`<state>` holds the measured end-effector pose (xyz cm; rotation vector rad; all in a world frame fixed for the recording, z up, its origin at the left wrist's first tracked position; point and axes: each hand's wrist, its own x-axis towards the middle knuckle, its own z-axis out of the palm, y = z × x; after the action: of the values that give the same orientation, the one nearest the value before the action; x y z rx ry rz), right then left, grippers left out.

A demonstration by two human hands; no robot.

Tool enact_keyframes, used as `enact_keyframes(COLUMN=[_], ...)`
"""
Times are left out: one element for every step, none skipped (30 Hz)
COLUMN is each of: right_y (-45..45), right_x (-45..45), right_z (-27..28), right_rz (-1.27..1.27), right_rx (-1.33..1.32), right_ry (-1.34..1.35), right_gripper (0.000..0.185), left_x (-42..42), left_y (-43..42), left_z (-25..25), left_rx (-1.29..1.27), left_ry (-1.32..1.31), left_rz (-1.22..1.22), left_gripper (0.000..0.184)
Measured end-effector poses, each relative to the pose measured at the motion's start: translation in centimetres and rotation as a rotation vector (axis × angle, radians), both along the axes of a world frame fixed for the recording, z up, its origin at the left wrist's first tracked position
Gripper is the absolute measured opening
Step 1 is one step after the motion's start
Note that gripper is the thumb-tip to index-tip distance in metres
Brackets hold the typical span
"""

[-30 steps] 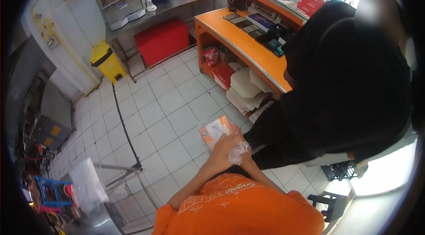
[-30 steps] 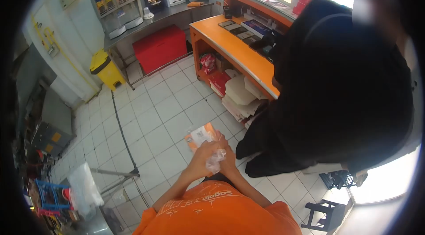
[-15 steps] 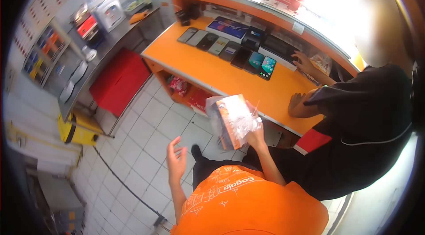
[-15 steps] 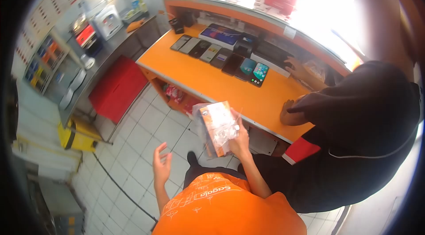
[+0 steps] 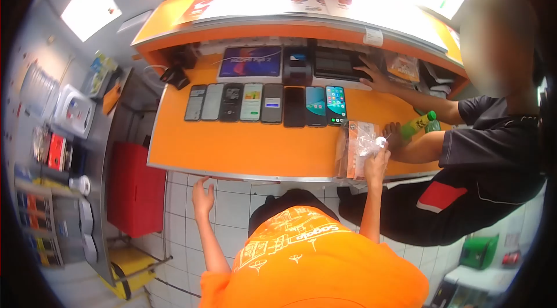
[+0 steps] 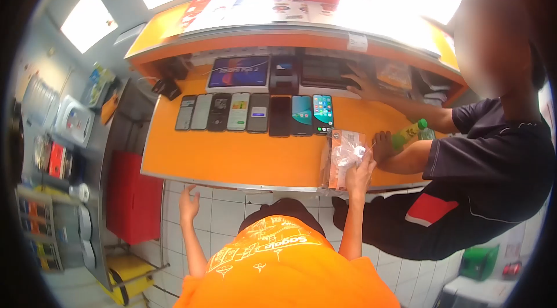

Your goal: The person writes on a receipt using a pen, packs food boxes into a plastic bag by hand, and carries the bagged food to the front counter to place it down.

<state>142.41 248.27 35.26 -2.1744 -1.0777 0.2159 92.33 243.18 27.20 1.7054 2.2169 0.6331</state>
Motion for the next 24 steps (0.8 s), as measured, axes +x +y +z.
enact_keyframes(right_y=[-0.4,-0.6,-0.4,-0.4,-0.4,-0.4,-0.3,0.0,0.2,0.3,0.6,0.9,1.3,2.0,2.9,3.9,4.9,5.8,6.6,7.5,8.4,9.3,10.1,10.8], right_x=[0.1,0.2,0.2,0.0,-0.6,-1.4,-2.2,-2.9,-3.6,-4.3,-4.9,-5.7,-6.8,-8.0,-9.3,-10.7,-12.4,-14.3,-16.5,-18.7,-20.9,-23.0,-25.0,-26.7], right_z=[-0.4,-0.6,-0.7,-0.3,0.6,1.4,1.9,2.1,2.2,2.3,2.5,3.1,3.9,4.4,4.4,4.4,4.3,4.2,3.9,3.6,3.2,2.9,2.8,3.4], right_rz=[-0.032,0.018,0.070,0.044,0.077,0.112,0.143,0.124,0.254,0.386,0.479,0.464,0.567,0.669,0.657,0.726,0.799,0.803,0.868,0.938,0.957,1.006,1.051,1.063], right_rx=[-0.015,0.000,0.021,0.016,-0.036,-0.090,-0.035,-0.038,0.003,0.040,0.019,0.009,-0.023,-0.052,-0.054,-0.072,-0.091,-0.097,-0.049,0.004,0.004,0.076,0.149,0.151], right_ry=[0.000,0.004,0.008,0.006,0.020,0.039,0.095,0.095,0.096,0.097,0.100,0.096,0.162,0.230,0.231,0.322,0.417,0.426,0.465,0.506,0.520,0.439,0.356,0.363], right_gripper=[0.056,0.054,0.053,0.053,0.052,0.052,0.056,0.056,0.057,0.059,0.059,0.059,0.061,0.063,0.063,0.068,0.074,0.074,0.080,0.086,0.086,0.088,0.090,0.090], left_x=[0.6,1.5,2.6,4.2,5.9,7.8,9.8,11.4,12.9,14.2,15.3,16.2,16.6,16.6,16.3,15.8,15.2,14.3,13.3,12.0,10.5,8.5,6.1,4.6], left_y=[2.9,5.3,7.4,8.9,10.1,11.0,11.8,12.4,12.7,13.1,13.4,13.5,13.8,14.3,14.7,15.0,15.4,15.8,15.9,15.8,15.9,16.0,16.1,16.2], left_z=[-0.1,-0.1,0.1,0.5,1.0,1.9,2.8,3.1,3.2,3.5,4.0,4.5,5.2,6.6,8.3,9.6,10.4,10.6,10.8,10.8,10.5,10.0,9.5,10.0], left_rx=[-0.106,-0.206,-0.210,-0.310,-0.409,-0.462,-0.513,-0.527,-0.545,-0.539,-0.534,-0.400,-0.259,-0.264,-0.223,-0.184,-0.120,-0.130,-0.123,-0.114,-0.010,-0.014,0.028,0.069], left_ry=[0.029,0.059,0.060,0.082,0.105,-0.048,-0.203,-0.302,-0.405,-0.509,-0.615,-0.577,-0.537,-0.539,-0.459,-0.376,-0.327,-0.325,-0.298,-0.267,-0.241,-0.228,-0.116,-0.009], left_rz=[0.002,0.006,-0.023,-0.066,-0.105,-0.173,-0.239,-0.323,-0.405,-0.506,-0.604,-0.677,-0.747,-0.760,-0.842,-0.919,-0.953,-0.947,-0.981,-1.012,-0.968,-0.950,-0.914,-0.879], left_gripper=[0.031,0.032,0.032,0.033,0.035,0.036,0.037,0.039,0.042,0.052,0.065,0.079,0.095,0.095,0.102,0.108,0.108,0.108,0.109,0.109,0.092,0.092,0.078,0.066])
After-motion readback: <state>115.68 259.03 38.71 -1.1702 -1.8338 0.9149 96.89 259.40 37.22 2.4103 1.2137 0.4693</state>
